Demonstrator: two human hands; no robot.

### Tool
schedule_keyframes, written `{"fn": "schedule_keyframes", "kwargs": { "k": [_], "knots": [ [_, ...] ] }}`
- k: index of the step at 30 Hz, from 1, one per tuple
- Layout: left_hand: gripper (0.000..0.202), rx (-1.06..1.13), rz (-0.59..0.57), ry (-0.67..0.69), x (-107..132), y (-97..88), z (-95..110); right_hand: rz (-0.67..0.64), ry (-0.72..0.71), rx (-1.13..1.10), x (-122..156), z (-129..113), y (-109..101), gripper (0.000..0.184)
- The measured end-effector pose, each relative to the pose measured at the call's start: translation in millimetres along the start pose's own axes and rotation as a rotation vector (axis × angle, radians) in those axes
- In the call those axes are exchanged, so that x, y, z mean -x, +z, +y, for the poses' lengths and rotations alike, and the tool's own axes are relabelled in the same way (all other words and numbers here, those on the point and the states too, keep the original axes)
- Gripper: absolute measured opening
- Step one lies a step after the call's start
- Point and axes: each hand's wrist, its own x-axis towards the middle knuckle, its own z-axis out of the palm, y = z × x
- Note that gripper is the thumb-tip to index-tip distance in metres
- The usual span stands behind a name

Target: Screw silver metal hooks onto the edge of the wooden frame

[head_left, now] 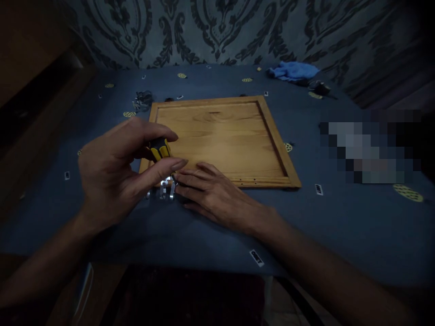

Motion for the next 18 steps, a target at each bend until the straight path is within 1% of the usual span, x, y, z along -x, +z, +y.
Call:
{"fn": "schedule_keyframes", "kwargs": {
  "k": [2, 7, 14, 18],
  "knots": [
    [0.025, 0.003, -0.010, 0.005, -0.2, -0.7, -0.1, 0.000, -0.007, -0.009, 0.1, -0.5, -0.6, 0.029],
    [0.029, -0.015, -0.003, 0.037, -0.2, -1.0, -0.4, 0.058, -0.010, -0.014, -0.5, -2.2, 0.8, 0.024],
    [0.026, -0.027, -0.002, 0.037, 0.1, -2.2, 1.3, 0.099, -0.026, -0.021, 0.0, 0.1, 3.9, 0.021],
    [0.022, -0.049, 0.002, 0.008, -1.2, -1.0, 3.6, 0.110, -0.033, -0.036, 1.2, 1.7, 4.8, 0.021]
  ]
}}
